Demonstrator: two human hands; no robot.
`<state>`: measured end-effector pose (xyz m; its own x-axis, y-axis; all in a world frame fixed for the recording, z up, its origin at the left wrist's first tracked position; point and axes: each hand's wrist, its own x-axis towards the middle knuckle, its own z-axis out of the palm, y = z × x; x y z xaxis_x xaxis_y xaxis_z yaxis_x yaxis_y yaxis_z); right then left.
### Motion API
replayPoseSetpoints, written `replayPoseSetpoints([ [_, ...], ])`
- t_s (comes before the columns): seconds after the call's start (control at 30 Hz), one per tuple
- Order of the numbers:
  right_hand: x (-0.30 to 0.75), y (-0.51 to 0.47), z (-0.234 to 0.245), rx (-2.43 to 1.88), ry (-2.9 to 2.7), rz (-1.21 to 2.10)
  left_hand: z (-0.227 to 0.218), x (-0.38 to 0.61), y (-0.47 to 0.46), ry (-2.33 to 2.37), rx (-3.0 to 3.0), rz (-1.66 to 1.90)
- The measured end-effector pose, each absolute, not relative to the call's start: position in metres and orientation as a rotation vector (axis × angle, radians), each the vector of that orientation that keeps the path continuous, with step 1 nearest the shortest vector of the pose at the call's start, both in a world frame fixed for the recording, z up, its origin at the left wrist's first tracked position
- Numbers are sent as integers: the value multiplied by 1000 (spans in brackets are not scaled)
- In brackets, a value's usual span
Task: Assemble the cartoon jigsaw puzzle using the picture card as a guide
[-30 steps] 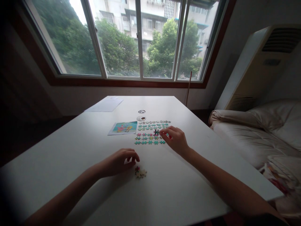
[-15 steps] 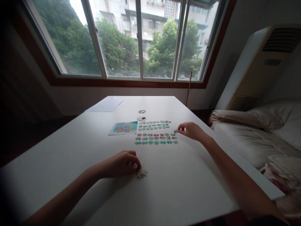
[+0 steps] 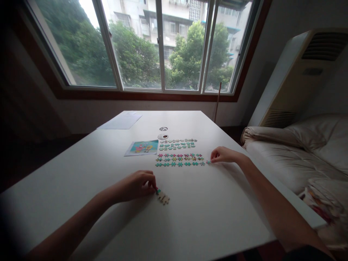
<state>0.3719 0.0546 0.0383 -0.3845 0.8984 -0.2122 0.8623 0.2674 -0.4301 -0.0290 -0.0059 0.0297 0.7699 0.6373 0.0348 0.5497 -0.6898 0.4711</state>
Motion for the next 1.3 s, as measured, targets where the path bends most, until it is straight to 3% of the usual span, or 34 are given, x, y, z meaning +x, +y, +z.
replayPoseSetpoints([
  [1.3,365,65,20,-1679,-2336,586,32,-29,-8,889,2475,236],
])
